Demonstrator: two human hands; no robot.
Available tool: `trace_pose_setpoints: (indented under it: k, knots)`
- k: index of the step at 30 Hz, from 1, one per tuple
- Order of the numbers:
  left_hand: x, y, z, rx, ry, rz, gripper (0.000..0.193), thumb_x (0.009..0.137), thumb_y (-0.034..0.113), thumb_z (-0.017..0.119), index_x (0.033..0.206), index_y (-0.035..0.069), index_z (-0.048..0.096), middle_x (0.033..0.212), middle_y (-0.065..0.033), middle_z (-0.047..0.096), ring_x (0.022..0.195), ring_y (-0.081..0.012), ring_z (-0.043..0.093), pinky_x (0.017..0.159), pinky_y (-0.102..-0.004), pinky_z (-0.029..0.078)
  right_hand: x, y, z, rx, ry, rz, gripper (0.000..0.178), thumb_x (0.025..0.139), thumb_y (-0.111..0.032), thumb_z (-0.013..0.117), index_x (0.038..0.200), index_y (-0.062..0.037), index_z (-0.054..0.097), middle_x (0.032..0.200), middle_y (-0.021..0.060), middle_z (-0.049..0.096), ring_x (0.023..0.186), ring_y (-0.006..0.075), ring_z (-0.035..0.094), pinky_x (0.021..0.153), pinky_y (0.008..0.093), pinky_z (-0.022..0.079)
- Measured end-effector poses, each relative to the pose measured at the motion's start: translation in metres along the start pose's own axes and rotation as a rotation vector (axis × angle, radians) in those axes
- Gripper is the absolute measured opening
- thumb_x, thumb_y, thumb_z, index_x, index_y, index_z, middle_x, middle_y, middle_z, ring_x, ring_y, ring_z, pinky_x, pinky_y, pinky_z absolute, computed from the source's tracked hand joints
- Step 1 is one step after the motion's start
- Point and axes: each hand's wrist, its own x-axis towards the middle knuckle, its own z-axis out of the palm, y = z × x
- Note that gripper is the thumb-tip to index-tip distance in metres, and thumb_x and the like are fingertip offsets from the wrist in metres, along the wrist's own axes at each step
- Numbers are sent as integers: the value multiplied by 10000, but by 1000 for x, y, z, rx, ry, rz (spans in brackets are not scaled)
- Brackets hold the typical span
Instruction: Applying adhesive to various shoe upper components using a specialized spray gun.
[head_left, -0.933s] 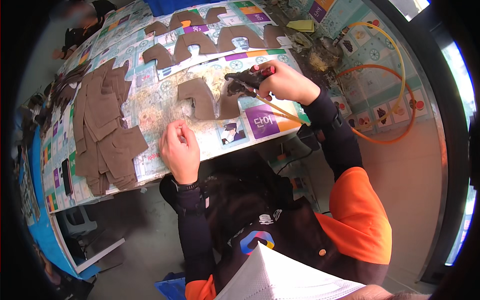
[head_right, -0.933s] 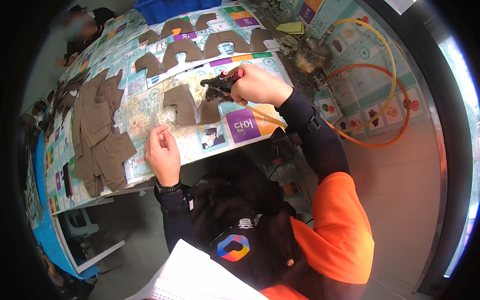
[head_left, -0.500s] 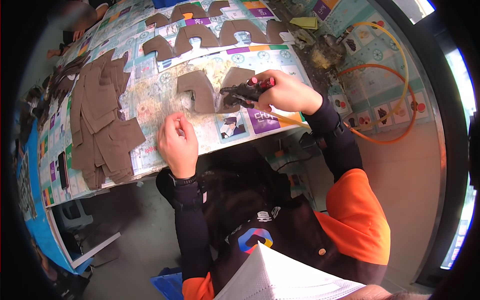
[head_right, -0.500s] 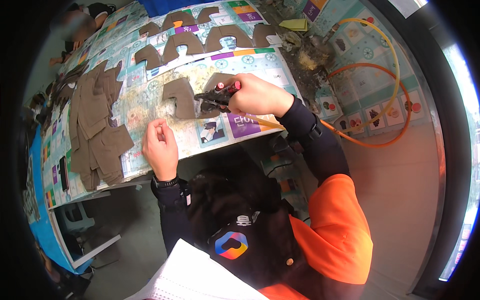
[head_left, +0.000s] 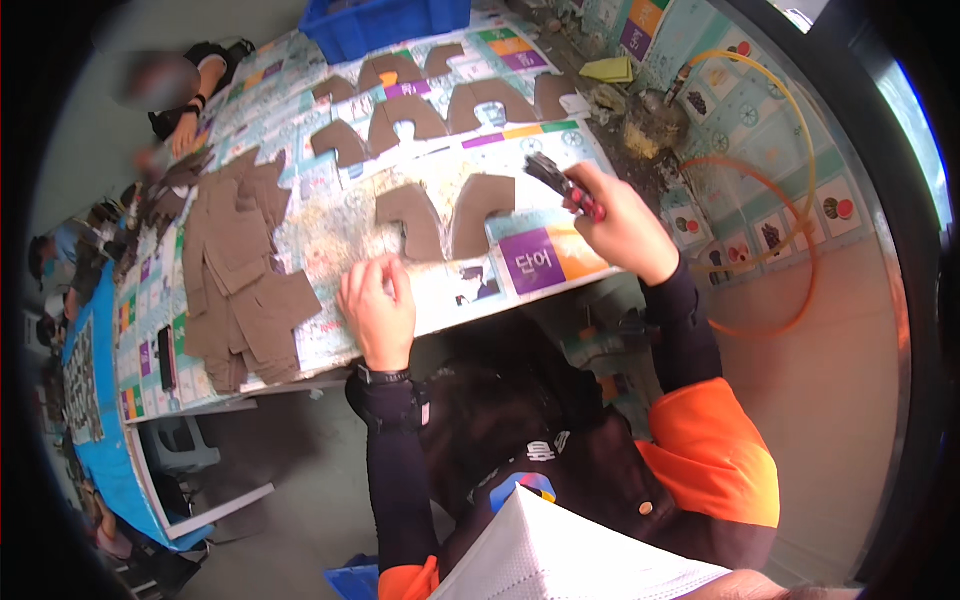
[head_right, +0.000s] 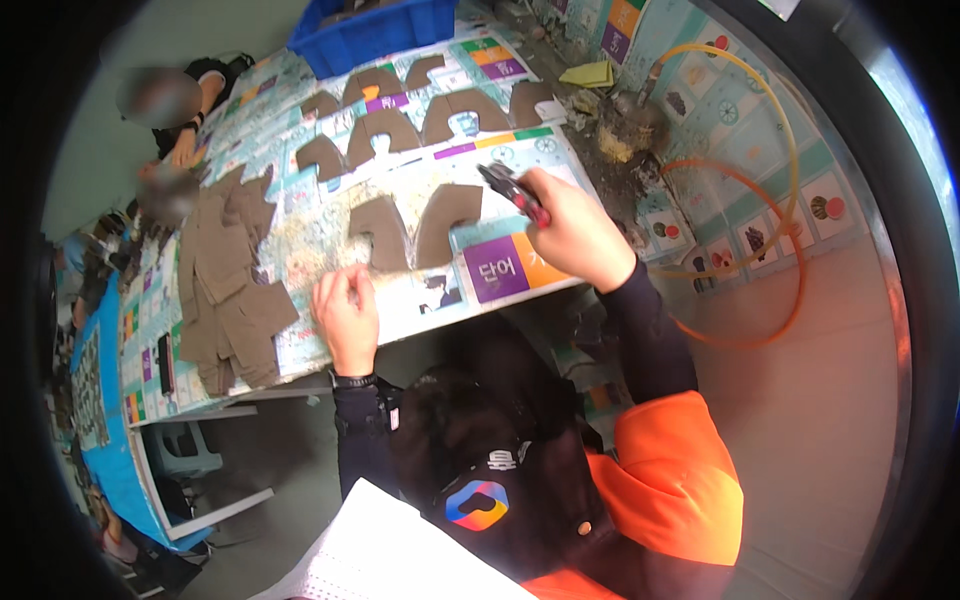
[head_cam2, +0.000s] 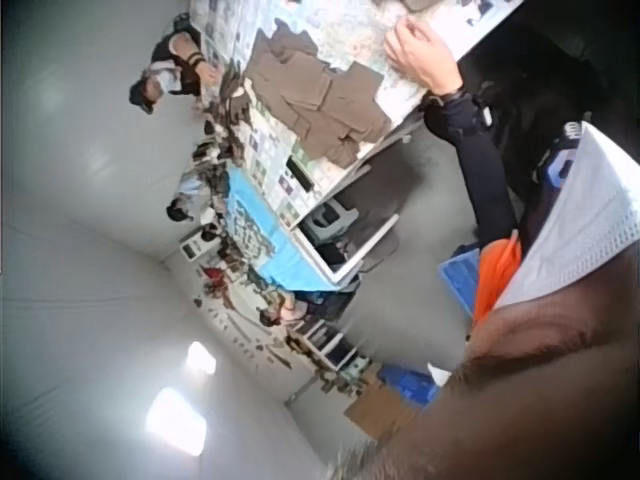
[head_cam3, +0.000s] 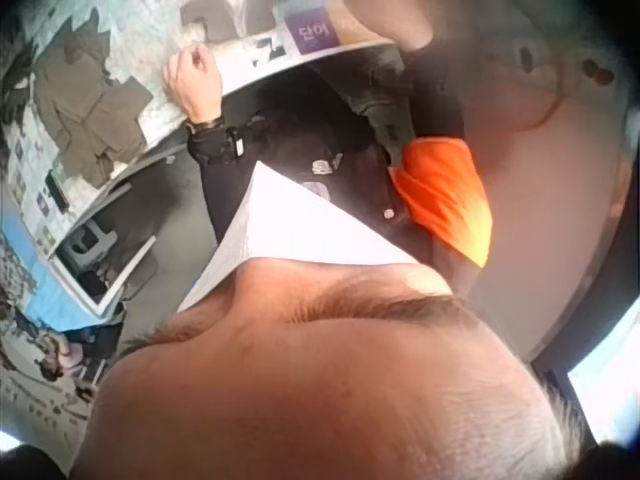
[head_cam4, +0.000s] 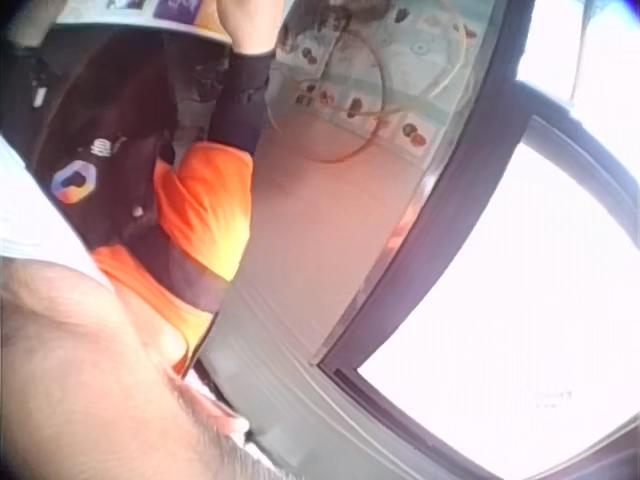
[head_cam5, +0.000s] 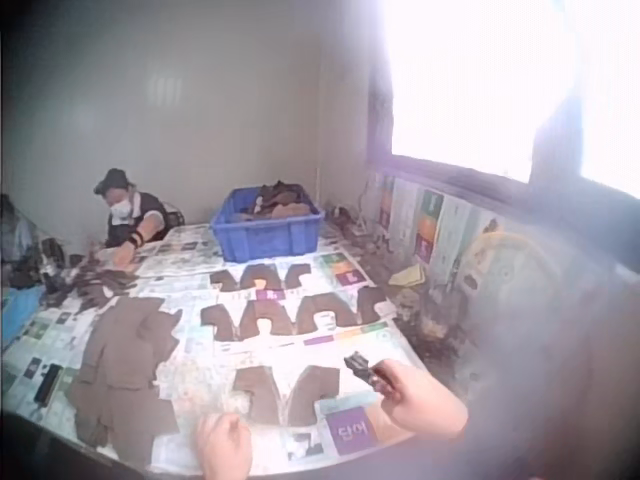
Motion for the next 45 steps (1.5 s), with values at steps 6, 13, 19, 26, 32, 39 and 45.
trace_pose_setpoints:
  k: [6,13,19,26,32,39,45]
  knots:
    - [20,19,-2,79,-244,49,152,927,213,649,881,69,669,817,-79,618,853,-285,595,784,-425,436,-42,49,13,-478,203,244,417,727,39,618,1136,-17,560,1124,177,582,1077,380,565,833,465,500]
    - [79,85,-35,-139,-382,-16,152,970,168,632,927,22,636,689,-71,636,634,-130,612,617,-289,460,-55,77,10,-487,451,120,500,671,62,592,1165,-11,569,1150,145,583,1132,380,530,1011,494,379]
    - [198,155,-19,-392,-296,221,167,982,151,618,890,13,600,671,-39,666,606,-75,605,557,-248,439,-55,61,44,-162,794,-82,376,596,31,567,958,-57,620,1082,135,555,1108,351,525,1048,506,339]
    - [356,175,76,-1048,-411,78,185,1023,185,569,931,27,601,921,-119,735,619,-46,501,556,-176,393,-51,59,47,-167,765,-50,302,606,-8,588,902,-62,617,1025,108,576,1073,344,553,1031,537,353]
    - [383,66,263,-750,-586,-133,329,1046,217,487,842,-5,619,899,-177,722,502,-100,478,452,-237,365,-51,57,51,-211,727,-18,260,594,-54,613,852,-84,636,967,69,603,1045,298,575,1027,510,366]
    - [371,9,309,415,-583,92,467,889,459,577,993,49,775,1079,-159,734,1081,-351,664,968,-419,500,-50,55,50,-203,705,-1,211,608,-58,601,814,-99,625,912,41,614,1004,261,589,1002,481,381]
    - [374,12,245,352,-513,-29,514,842,472,661,1008,-6,748,1081,-254,697,1080,-404,660,938,-436,527,-50,60,51,-204,705,-27,187,604,-53,596,785,-91,622,887,52,616,964,268,600,979,477,393]
